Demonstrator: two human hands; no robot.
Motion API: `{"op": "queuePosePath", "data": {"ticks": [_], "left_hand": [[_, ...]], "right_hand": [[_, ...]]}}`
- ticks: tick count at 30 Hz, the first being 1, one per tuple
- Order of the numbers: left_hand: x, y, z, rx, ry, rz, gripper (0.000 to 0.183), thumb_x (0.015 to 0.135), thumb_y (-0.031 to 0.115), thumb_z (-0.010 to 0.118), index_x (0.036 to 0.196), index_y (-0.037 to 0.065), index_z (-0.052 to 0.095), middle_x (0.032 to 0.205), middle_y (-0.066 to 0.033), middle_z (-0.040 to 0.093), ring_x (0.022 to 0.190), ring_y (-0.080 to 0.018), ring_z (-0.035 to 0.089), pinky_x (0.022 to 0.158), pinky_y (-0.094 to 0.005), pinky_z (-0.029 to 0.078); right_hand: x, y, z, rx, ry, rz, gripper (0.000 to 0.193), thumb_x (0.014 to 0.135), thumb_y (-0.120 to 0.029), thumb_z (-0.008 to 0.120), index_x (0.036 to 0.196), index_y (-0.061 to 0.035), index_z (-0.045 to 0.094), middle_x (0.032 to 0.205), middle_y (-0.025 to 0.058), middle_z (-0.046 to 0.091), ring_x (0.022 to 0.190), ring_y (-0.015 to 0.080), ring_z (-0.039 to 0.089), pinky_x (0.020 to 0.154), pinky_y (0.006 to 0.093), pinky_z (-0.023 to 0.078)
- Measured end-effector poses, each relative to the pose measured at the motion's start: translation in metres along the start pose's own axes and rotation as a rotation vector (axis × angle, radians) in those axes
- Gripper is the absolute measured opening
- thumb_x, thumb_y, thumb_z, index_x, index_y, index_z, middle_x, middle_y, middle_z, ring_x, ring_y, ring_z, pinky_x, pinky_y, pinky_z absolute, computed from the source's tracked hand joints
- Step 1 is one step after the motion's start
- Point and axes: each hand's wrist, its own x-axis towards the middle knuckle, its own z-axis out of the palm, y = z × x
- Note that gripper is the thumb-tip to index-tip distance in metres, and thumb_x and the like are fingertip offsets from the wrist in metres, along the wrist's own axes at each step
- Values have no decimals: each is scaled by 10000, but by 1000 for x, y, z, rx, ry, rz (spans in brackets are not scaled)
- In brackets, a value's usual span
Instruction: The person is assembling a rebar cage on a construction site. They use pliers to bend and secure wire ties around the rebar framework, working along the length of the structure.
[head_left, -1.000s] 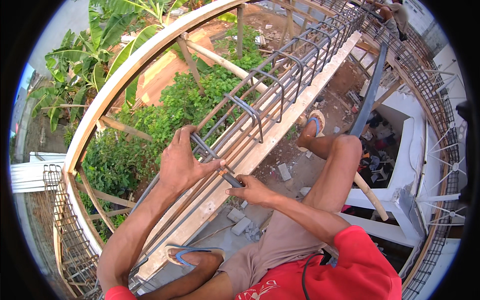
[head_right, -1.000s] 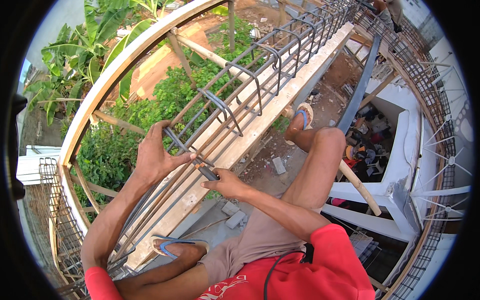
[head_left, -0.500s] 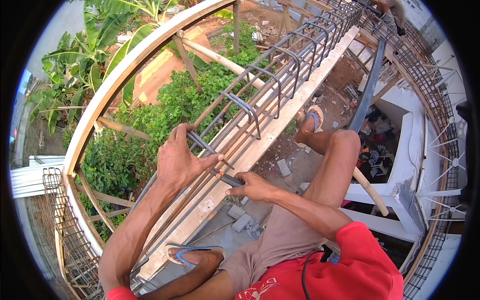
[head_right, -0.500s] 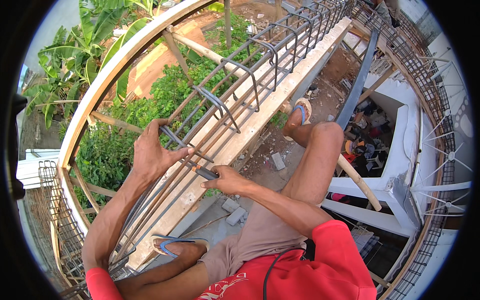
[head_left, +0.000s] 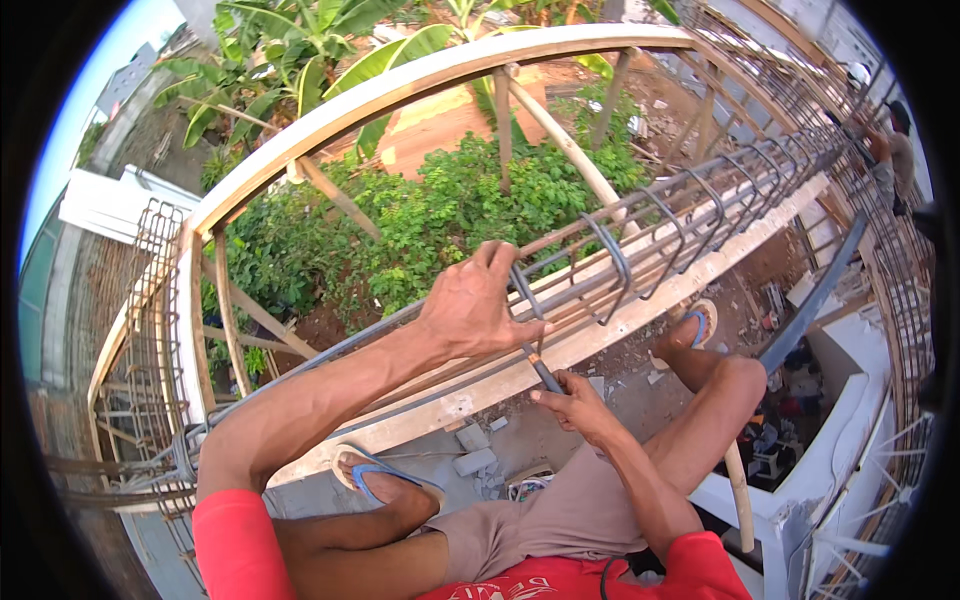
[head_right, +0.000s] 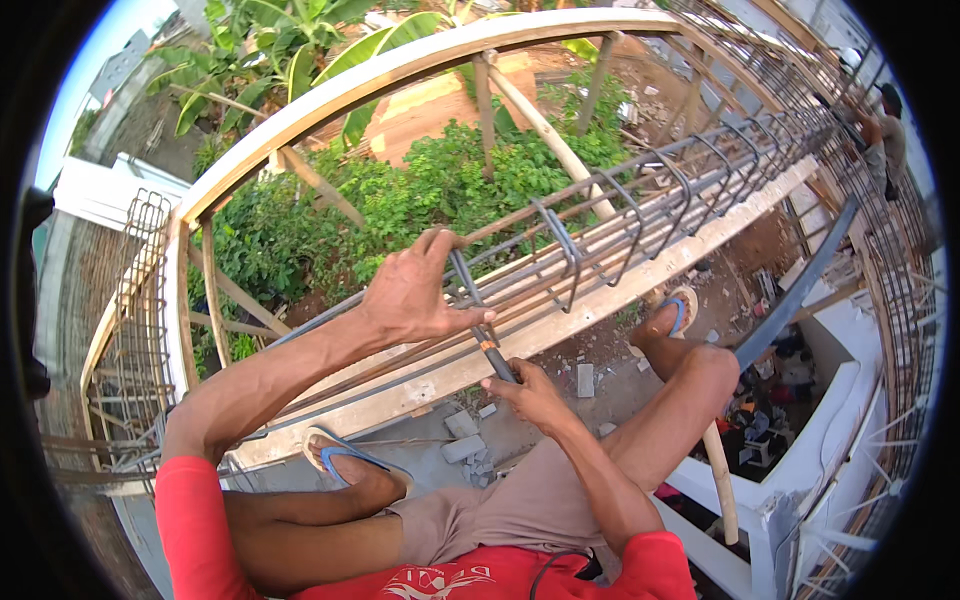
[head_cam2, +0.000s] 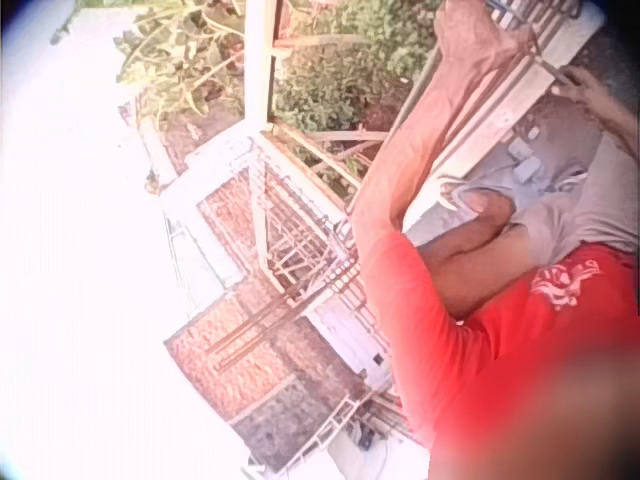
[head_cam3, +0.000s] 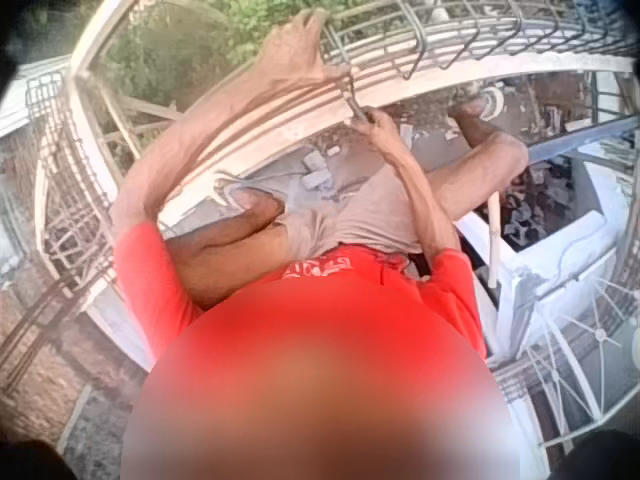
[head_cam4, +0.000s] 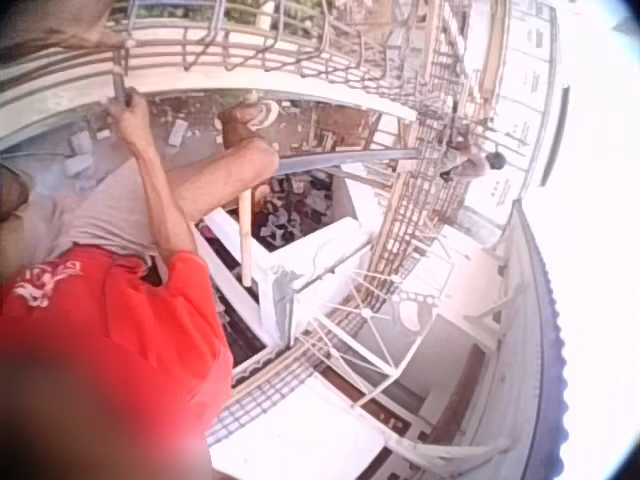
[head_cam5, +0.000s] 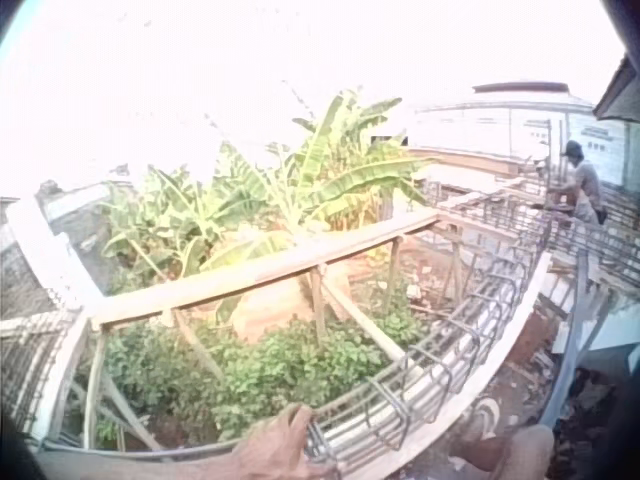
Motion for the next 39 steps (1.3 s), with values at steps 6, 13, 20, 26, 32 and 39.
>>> {"op": "queuePosePath", "data": {"ticks": [6, 13, 20, 26, 32, 39], "left_hand": [[-77, -68, -74, -55, -197, 113, 1072, 789, 659, 779, 1531, -4, 381, 1498, -294, 473, 1340, -485, 527, 1126, -536, 457], [-333, -218, -212, 409, -394, -484, 1366, 502, 573, 977, 1598, 77, 331, 1583, -244, 416, 1489, -409, 392, 1254, -513, 335], [-442, -261, -139, 342, -298, -579, 1470, 459, 483, 1007, 1625, 52, 222, 1555, -235, 464, 1482, -384, 417, 1259, -485, 330], [-425, -250, -129, 291, -101, -494, 1317, 505, 462, 995, 1557, 54, 316, 1467, -234, 533, 1403, -418, 486, 1224, -500, 359], [-358, -213, -114, 264, -86, -322, 1179, 550, 448, 966, 1494, 41, 389, 1413, -230, 559, 1381, -415, 498, 1216, -554, 334], [-247, -153, -68, 225, 44, -112, 1116, 589, 540, 918, 1446, 11, 437, 1360, -233, 583, 1340, -400, 526, 1173, -557, 354]], "right_hand": [[-32, 12, -20, -154, -166, 133, 283, 878, -110, 814, 1021, -25, 584, 678, -36, 485, 489, 44, 401, 426, 231, 290], [-51, 26, -24, -508, -359, 113, 335, 957, -234, 751, 1195, -10, 674, 835, 44, 640, 591, 140, 538, 526, 268, 418], [-18, 22, 22, -511, -293, 227, 320, 826, -88, 846, 1019, -47, 593, 696, -23, 513, 496, 68, 445, 434, 250, 316], [-20, 12, 50, -736, -297, 198, 434, 796, -264, 901, 1042, 9, 669, 770, 42, 618, 667, 145, 554, 606, 324, 436], [-23, 27, 59, -976, -390, 52, 619, 782, -511, 860, 1055, 16, 685, 813, 164, 660, 770, 288, 642, 711, 420, 494], [-38, 41, 51, -954, -467, 121, 675, 806, -538, 829, 1151, 23, 678, 862, 200, 684, 831, 322, 679, 742, 448, 506]]}}
